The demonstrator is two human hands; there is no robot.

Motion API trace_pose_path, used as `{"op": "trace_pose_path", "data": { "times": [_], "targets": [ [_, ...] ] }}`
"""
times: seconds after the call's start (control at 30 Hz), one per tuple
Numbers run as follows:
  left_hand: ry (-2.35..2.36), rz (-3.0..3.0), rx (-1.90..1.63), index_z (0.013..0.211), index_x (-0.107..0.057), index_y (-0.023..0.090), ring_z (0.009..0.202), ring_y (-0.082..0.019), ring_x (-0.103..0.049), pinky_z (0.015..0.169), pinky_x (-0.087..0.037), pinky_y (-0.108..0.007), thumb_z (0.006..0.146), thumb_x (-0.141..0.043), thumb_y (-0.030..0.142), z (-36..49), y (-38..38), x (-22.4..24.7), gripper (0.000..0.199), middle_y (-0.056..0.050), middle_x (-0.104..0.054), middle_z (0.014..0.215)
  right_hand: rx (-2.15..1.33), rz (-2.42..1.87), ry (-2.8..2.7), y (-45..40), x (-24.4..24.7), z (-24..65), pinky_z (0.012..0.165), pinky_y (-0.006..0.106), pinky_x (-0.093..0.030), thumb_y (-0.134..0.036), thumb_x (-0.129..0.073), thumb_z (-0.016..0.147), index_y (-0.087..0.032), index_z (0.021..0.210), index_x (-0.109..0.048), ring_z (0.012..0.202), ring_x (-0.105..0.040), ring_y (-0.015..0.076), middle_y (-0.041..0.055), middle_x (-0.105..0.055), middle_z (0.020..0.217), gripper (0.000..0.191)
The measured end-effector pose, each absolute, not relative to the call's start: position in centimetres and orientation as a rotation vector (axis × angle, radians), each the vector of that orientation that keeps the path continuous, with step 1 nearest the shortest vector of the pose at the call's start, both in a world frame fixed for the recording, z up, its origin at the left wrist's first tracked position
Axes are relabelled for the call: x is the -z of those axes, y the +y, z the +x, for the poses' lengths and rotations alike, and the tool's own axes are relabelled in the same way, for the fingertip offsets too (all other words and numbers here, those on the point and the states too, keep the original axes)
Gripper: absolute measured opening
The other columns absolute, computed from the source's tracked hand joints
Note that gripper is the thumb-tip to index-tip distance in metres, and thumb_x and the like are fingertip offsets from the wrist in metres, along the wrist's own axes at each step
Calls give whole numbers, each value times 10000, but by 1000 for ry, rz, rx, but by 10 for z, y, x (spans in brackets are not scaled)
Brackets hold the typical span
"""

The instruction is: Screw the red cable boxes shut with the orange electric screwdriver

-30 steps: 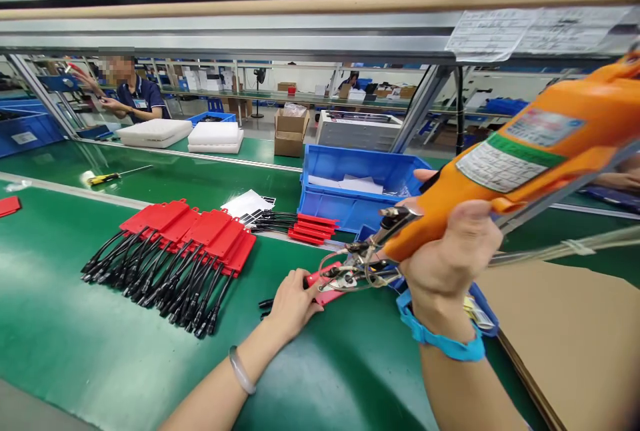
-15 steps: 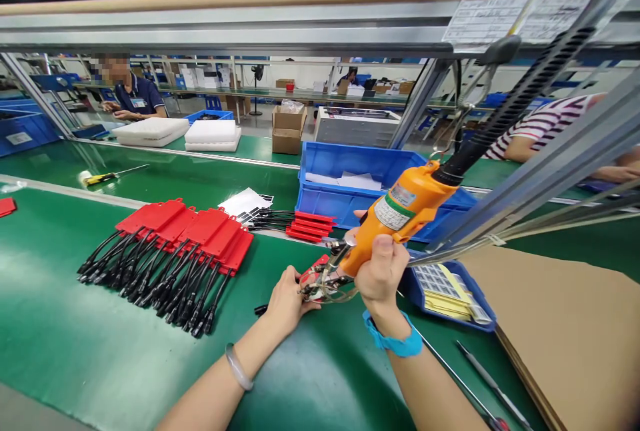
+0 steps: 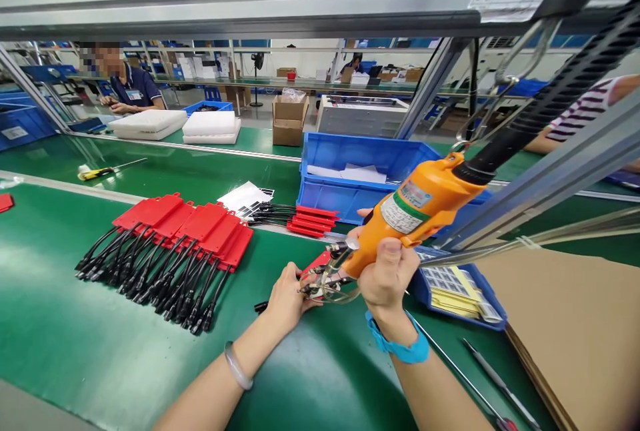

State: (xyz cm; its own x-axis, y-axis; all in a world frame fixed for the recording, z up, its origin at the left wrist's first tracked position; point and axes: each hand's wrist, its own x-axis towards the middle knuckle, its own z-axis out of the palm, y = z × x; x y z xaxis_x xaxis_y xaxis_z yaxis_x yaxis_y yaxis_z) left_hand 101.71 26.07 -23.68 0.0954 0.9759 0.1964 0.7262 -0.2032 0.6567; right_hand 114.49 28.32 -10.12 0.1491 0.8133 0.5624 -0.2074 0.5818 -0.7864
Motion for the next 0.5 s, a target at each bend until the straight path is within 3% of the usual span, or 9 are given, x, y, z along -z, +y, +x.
{"op": "trace_pose_path", "data": {
  "times": [0.3,0.5],
  "targets": [
    [1686,2047,-800,769,-595,197,809,-177,-489,651,-412,-265,729,-727,343,1018,259,234,201,-20,-434,871,-813,-608,-1211,280,103,1144,287,237,-390,-572,-489,840,-200,1011,-602,368,-477,115,-10,-542,597,425],
    [1706,2020,-828,847,-650,221,808,-173,-495,665,-422,-265,731,-717,374,1018,260,239,203,-27,-453,908,-825,-580,-1219,281,116,1141,286,241,-365,-528,-494,843,-213,976,-583,367,-462,119,-10,-541,590,353]
  ]
}}
